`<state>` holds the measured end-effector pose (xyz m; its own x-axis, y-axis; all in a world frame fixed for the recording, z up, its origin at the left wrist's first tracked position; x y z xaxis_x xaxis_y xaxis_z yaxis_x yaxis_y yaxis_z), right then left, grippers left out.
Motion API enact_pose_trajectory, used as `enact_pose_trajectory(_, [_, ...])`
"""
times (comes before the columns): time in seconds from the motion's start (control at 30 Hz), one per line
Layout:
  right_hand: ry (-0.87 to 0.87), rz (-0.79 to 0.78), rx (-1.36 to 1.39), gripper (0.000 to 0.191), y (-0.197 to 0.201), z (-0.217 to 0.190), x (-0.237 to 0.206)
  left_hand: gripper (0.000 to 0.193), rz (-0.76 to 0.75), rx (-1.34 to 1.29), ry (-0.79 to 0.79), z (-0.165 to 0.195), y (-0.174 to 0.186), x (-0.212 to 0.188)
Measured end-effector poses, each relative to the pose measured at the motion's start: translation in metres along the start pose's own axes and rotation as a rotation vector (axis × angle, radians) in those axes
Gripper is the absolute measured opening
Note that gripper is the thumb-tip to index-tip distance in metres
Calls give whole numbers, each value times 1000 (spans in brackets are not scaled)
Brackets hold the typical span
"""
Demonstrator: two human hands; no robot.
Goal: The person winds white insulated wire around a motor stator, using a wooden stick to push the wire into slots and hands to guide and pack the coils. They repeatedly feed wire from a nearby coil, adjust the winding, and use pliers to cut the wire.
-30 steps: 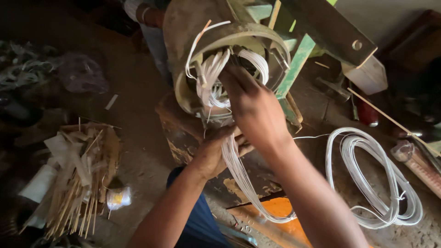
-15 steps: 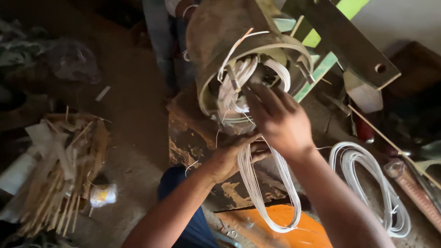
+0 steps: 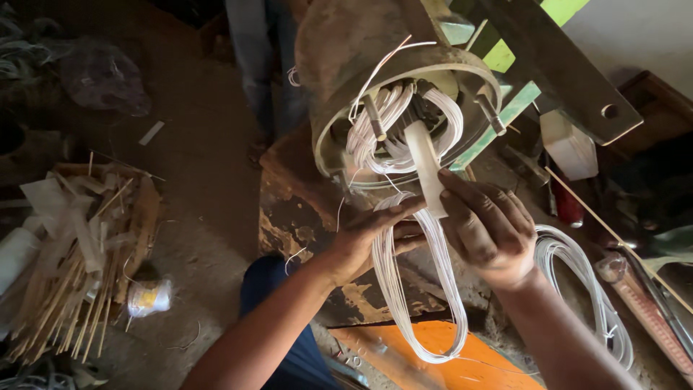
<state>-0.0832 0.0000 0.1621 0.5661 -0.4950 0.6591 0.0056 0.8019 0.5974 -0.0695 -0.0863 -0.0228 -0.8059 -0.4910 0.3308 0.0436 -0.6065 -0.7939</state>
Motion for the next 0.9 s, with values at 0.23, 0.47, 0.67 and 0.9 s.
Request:
enact_pose_trajectory(0.23, [-9, -61, -52, 22, -18, 5, 1, 67, -1, 57, 0, 12, -15, -2])
enact_pose_trajectory(0.47, [74, -267, -299, 24, -47, 10, 20, 75, -13, 101, 23, 14, -21, -2])
enact_pose_trajectory(0.67, [90, -858, -608, 66, -104, 15, 25, 76, 64, 75, 69, 2, -7, 0])
enact_pose_trajectory(0.9, [-62, -1382, -509, 39, -135, 9, 30, 60, 58, 10, 50, -1, 0, -2])
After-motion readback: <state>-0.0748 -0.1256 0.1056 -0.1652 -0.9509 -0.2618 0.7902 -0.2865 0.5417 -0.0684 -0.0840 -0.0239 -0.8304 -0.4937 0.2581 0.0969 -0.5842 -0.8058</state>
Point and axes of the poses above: each hand's wrist, its own x-axis towards the middle knuckle, its own y-axis out of the back of the hand, z = x × y, the point moved 10 cm from there along x, towards the middle knuckle, and after that the axes turned 5 degrees about -x, right-handed, at the moved point
